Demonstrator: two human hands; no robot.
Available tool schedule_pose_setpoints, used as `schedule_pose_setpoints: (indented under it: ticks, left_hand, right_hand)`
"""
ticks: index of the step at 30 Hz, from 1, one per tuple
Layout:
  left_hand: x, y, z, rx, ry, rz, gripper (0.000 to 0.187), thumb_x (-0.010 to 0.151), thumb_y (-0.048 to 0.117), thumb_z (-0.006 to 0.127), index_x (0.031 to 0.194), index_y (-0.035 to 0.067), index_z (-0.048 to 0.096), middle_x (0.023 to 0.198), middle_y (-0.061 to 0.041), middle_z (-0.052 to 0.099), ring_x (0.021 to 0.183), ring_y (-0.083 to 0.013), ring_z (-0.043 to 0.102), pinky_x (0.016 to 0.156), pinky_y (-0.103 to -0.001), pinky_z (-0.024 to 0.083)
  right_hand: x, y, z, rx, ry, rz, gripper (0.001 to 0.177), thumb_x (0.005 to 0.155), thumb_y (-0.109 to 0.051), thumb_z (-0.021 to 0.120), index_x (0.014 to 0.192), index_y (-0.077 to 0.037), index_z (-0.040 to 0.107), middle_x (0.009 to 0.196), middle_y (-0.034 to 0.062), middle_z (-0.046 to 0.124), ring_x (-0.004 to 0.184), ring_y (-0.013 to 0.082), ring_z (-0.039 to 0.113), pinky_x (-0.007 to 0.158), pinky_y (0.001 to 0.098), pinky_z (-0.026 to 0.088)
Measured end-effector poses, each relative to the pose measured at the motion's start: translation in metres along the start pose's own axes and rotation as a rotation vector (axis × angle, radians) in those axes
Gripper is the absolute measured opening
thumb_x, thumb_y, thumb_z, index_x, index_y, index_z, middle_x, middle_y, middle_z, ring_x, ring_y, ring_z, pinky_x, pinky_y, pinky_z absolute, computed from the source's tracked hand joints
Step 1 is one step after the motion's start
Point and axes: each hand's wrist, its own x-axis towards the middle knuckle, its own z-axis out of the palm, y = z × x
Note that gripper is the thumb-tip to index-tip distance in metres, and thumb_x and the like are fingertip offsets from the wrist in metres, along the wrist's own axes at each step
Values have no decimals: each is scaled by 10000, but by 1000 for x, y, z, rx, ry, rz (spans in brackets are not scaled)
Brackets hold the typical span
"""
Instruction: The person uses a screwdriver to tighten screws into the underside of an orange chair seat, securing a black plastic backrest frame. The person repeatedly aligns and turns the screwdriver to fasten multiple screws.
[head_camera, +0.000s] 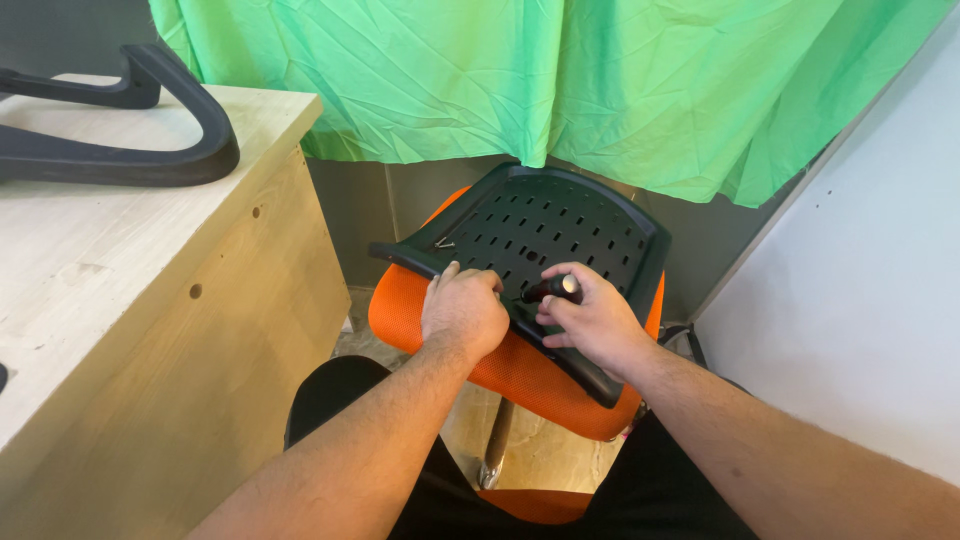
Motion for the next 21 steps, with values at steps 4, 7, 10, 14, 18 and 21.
schedule_pose_setpoints:
  ticks: [4, 7, 10, 14, 18, 21]
  left_hand:
    - [0, -8, -4, -71, 8, -87, 294, 969, 191, 550, 1211, 192, 719, 1396, -17, 620, 1511, -293, 331, 1204, -419, 314]
    - [2, -14, -5, -110, 17, -147, 310, 970, 230, 567, 1252, 177, 684, 1428, -62, 584, 1514, -307, 321, 1187, -426, 335]
    - [7, -12, -3, -49, 47, -118, 398, 953, 291, 619, 1313, 121, 618, 1496, -97, 512, 1500, -348, 263, 1203, -461, 263]
    - [13, -2, 2, 85, 71, 42, 467, 876, 205, 666, 1328, 113, 593, 1489, -78, 494, 1455, -395, 261, 1172, -505, 252]
    - [13, 10, 8, -116, -6, 233, 469, 801, 131, 711, 1258, 138, 607, 1337, -34, 599, 1272, -328, 478, 1071, -474, 383]
    - [15, 8, 11, -104, -5, 199, 325, 836, 123, 724, 1155, 152, 668, 1224, -13, 679, 1188, -291, 575, 1028, -449, 458]
  right_hand:
    - [5, -1, 5, -25, 7, 1, 404, 937, -101, 589, 1339, -132, 550, 1157, 128, 669, 1041, 246, 720, 844, 427, 644]
    - [10, 1, 11, -11, -15, -15, 404, 937, -97, 582, 1339, -124, 546, 1170, 135, 668, 1042, 261, 726, 857, 426, 643]
    - [13, 0, 12, 48, -20, 20, 407, 934, -91, 583, 1337, -127, 537, 1173, 134, 652, 1038, 274, 729, 855, 429, 648]
    - [15, -5, 11, 16, -35, -17, 410, 922, -78, 588, 1328, -125, 551, 1192, 106, 640, 1031, 268, 732, 839, 421, 655]
    - [18, -3, 9, -159, -31, -104, 381, 925, -78, 607, 1303, -110, 565, 1166, 124, 670, 1012, 227, 730, 804, 407, 660]
    - [26, 5, 1, -76, -148, -179, 443, 883, -19, 582, 1306, -129, 506, 1198, 87, 659, 1063, 156, 715, 808, 373, 640]
